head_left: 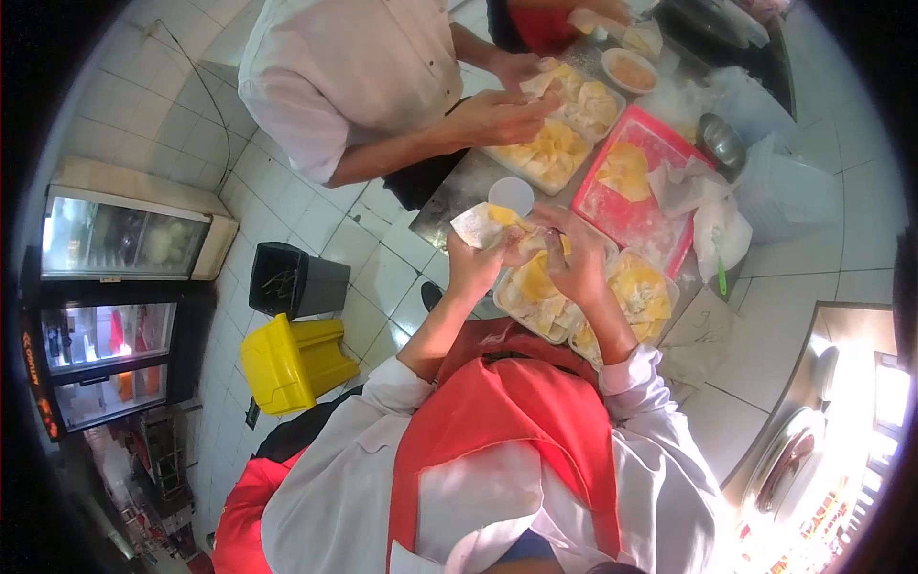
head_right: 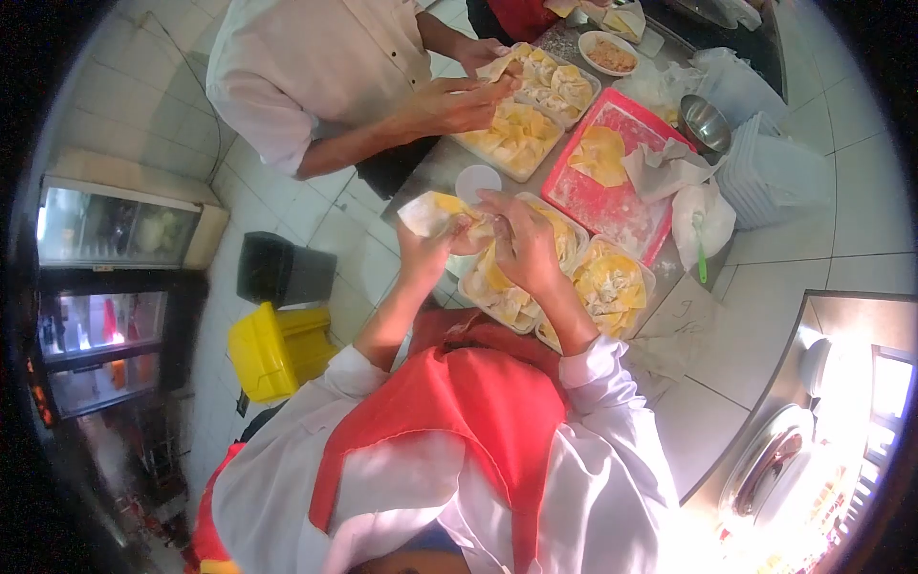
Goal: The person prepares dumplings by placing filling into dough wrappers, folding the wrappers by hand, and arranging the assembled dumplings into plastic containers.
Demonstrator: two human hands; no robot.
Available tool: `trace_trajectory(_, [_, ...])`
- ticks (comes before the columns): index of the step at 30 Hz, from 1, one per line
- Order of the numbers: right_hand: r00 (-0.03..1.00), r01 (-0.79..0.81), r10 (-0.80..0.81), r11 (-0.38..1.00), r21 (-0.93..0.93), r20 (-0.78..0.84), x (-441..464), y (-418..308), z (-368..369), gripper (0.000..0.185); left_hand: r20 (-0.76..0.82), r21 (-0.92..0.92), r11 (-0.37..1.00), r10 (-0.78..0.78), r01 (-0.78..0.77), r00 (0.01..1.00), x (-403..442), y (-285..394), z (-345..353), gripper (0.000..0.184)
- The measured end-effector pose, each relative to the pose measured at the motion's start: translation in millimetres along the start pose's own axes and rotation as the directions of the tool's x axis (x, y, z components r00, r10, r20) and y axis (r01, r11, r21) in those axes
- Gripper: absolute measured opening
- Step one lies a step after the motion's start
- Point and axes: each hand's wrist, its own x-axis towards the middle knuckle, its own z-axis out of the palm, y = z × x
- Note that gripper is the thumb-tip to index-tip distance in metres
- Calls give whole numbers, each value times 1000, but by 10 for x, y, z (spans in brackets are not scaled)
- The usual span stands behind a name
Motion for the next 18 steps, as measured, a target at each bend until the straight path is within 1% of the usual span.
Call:
trace_trajectory(2, [997,73,-71,995,-61,38,23,-34,-16,45,12,14,999,-30,30,999,-5,-16,-13,18])
trace_trajectory(3, [997,71,-69,996,-62,36,19,-29,-21,45,15,14,999,-31,31,999,-4,-30,-35,18])
trace_trajectory(5, [994,47,-37,995,-88,103,10,-13,-37,43,65,80,997,-22,17,998,4,-54,-83,18])
trace_trajectory(6, [994,47,-38,995,-88,102,19,-9,-53,43,66,80,997,-22,17,998,14,-26,-88,18])
trace_trajectory(8, [986,97,-87,993,-61,144,30,-7,-98,47,124,34,999,36,-40,992,14,47,-101,12])
trace_trajectory(9, [986,94,-84,994,-60,144,30,8,-122,47,124,35,999,33,-37,992,11,48,-120,12])
trace_trajectory(11, [954,141,-119,988,-61,274,37,39,-172,62,202,93,996,-16,-3,979,26,51,-163,12])
trace_trajectory(12, [955,138,-117,989,-61,272,44,23,-205,62,204,94,996,-19,-1,979,44,56,-191,12])
trace_trajectory(14, [907,26,-33,999,24,419,61,-26,-256,55,348,303,952,-142,33,927,93,72,-260,13])
trace_trajectory(15, [908,23,-32,999,24,417,35,-18,-237,55,349,304,952,-145,34,926,135,78,-299,13])
trace_trajectory(17, [929,-209,137,961,181,344,-19,9,-180,55,477,361,933,-180,-5,860,215,81,-359,15])
trace_trajectory(18, [928,-209,136,961,183,346,2,-3,-164,55,475,361,932,-180,-5,862,230,111,-360,15])
